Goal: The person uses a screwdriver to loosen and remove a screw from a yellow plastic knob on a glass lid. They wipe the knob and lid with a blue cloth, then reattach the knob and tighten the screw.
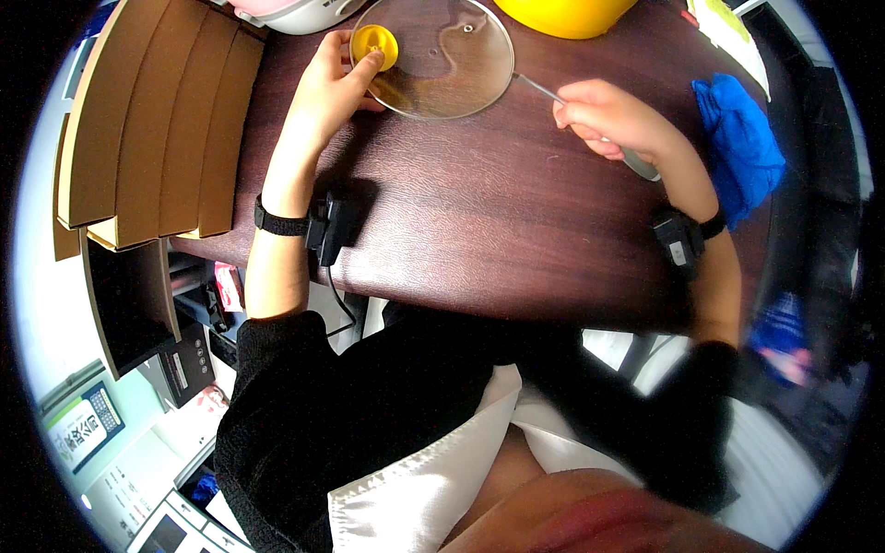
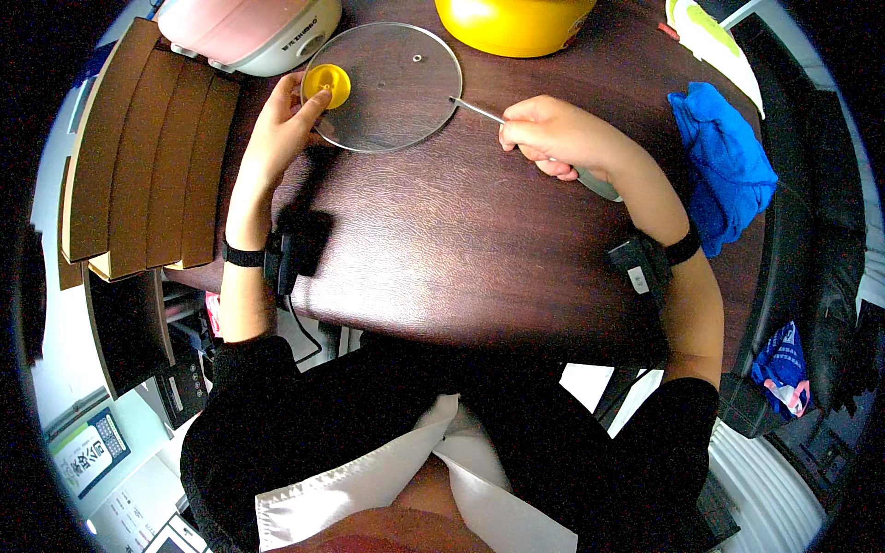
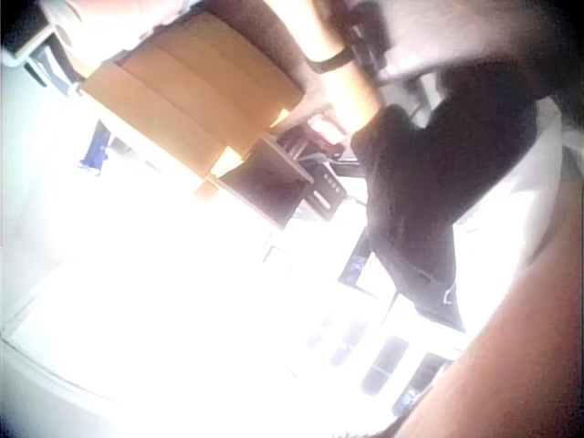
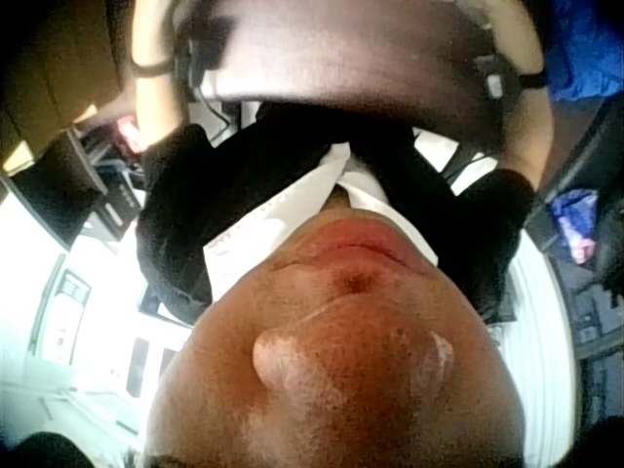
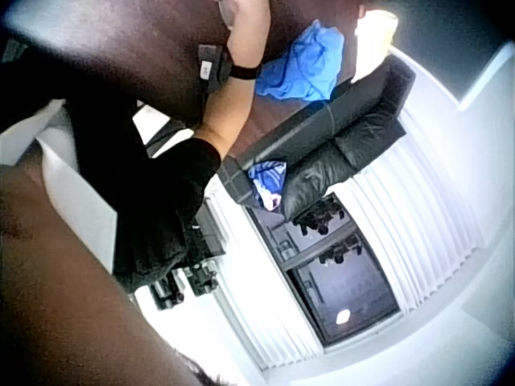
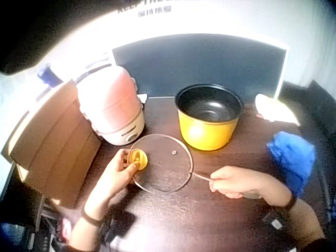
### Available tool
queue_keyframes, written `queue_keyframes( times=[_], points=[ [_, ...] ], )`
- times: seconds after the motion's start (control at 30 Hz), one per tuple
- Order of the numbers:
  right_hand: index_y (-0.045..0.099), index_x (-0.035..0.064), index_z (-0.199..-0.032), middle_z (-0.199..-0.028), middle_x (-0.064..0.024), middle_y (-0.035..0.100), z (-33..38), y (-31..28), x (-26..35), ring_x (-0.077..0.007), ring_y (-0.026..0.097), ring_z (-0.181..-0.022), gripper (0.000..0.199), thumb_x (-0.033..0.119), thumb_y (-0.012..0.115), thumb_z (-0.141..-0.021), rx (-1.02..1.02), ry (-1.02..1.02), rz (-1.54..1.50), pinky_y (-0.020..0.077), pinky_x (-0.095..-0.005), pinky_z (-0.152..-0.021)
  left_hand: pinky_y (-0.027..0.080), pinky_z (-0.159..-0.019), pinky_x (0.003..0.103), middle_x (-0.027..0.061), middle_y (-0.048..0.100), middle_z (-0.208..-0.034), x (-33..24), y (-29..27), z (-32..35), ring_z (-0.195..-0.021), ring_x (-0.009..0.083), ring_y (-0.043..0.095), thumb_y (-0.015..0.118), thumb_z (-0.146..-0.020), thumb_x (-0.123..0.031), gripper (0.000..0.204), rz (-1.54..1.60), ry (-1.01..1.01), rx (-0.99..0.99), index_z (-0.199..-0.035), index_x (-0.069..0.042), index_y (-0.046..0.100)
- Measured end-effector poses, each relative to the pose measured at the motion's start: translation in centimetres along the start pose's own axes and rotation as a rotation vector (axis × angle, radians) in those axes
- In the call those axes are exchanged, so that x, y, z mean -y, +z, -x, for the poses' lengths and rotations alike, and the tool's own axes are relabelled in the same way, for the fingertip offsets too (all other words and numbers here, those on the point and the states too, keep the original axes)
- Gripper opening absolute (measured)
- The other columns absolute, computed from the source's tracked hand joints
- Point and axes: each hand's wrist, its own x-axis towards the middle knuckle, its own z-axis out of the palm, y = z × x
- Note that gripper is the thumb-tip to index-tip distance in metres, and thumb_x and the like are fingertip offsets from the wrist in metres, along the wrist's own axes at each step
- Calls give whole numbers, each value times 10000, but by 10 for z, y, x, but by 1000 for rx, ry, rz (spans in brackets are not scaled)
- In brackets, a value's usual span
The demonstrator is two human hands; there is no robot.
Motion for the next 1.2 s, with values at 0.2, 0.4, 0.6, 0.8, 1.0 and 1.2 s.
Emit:
queue_keyframes(
  times=[0.2, 0.4, 0.6, 0.8, 1.0, 1.2],
  points=[
    [543, 8, -857, -499, 52, 371, 1, 0, 1, -27, 333, -345, 186, 172, 485, -922, 19, -5, 7, 254, -192, -324, 493, -506, 236, 87, 623, -912, 8, -8, -4, -660, 102, 589, 590, -931, -298, 375, -135, 8, 34, -1123, 23, 556],
    [566, -4, -884, -500, 58, 359, 1, -4, -1, -27, 332, -358, 213, 194, 497, -926, 36, -33, -17, 259, -194, -330, 478, -496, 229, 45, 582, -781, 3, -12, -8, -592, 84, 548, 558, -940, -382, 423, -149, -29, 31, -1077, 18, 581],
    [566, -17, -955, -542, 51, 390, 2, -7, -2, -17, 358, -385, 232, 194, 472, -971, 53, -73, -83, 284, -175, -337, 516, -509, 256, 74, 645, -863, 5, -12, -10, -667, 108, 601, 585, -912, -411, 448, -192, 73, -141, -1085, 1, 621],
    [561, -40, -1053, -666, 21, 459, 3, -13, -4, -7, 359, -426, 273, 206, 503, -951, 20, -148, -160, 281, -175, -333, 506, -538, 231, 74, 658, -886, 10, -16, -15, -716, 99, 616, 607, -906, -379, 400, -175, 101, -188, -1074, -16, 629],
    [569, -37, -1097, -813, -29, 530, -1, -19, -11, -6, 380, -441, 283, 195, 546, -937, 29, -157, -304, 295, -165, -343, 496, -541, 226, 71, 658, -879, 0, -13, -11, -709, 99, 613, 607, -910, -365, 383, -169, 114, -206, -1074, -20, 634],
    [567, -36, -1116, -846, -37, 528, -3, -22, -15, -8, 390, -464, 275, 173, 539, -940, 24, -195, -378, 309, -159, -360, 513, -551, 235, 87, 661, -944, 10, -13, -16, -754, 111, 627, 606, -906, -370, 395, -165, 107, -201, -1100, -27, 627]
  ],
)
